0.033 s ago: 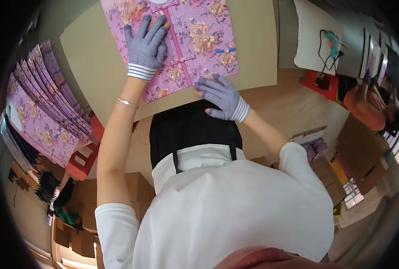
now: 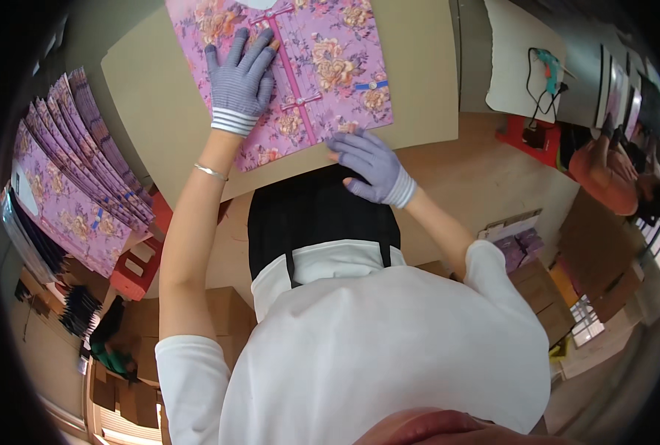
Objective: The person folds a pink floral-patterned garment on a cardboard board, smoothing it flat, folding it in half, and stacking it with other folded garments. The process is repeated for multiple identical garments throughout the clip.
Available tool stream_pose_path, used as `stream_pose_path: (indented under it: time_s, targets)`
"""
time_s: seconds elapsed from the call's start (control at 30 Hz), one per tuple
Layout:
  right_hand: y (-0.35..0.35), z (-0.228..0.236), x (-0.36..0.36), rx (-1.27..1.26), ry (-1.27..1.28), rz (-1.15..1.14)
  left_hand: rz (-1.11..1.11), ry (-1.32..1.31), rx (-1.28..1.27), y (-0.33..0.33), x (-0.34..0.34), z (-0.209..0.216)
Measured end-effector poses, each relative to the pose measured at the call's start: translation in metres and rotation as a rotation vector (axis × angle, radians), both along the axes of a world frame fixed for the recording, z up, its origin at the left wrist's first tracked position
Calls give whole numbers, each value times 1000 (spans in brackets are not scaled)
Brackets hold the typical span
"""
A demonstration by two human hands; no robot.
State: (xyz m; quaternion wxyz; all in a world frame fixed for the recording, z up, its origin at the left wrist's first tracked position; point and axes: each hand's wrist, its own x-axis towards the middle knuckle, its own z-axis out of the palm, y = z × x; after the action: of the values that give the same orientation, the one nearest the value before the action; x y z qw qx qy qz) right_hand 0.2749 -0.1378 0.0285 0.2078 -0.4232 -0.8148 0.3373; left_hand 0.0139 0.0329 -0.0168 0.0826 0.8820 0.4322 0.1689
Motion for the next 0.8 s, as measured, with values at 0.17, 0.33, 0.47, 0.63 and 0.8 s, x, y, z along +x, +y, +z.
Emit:
stream_pose_path:
  time_s: [0.17,0.33,0.47,0.63,0.8]
  targets:
    - [-30,21,18,-503,454,-690,-35,26,-5,-20,-5,6]
    - [15,11,10,-817,422,-1060,-47,20,-22,-21,-4,11]
    - [86,-24,13,-738,326,-1105,-36,18,-89,-21,-3,18]
    - [226,-28,7,-528,266,-1034,-7,31,-150,-21,-3,25]
    - [352,-45,6,-698,410,-964,18,44,-161,-22,-3,22]
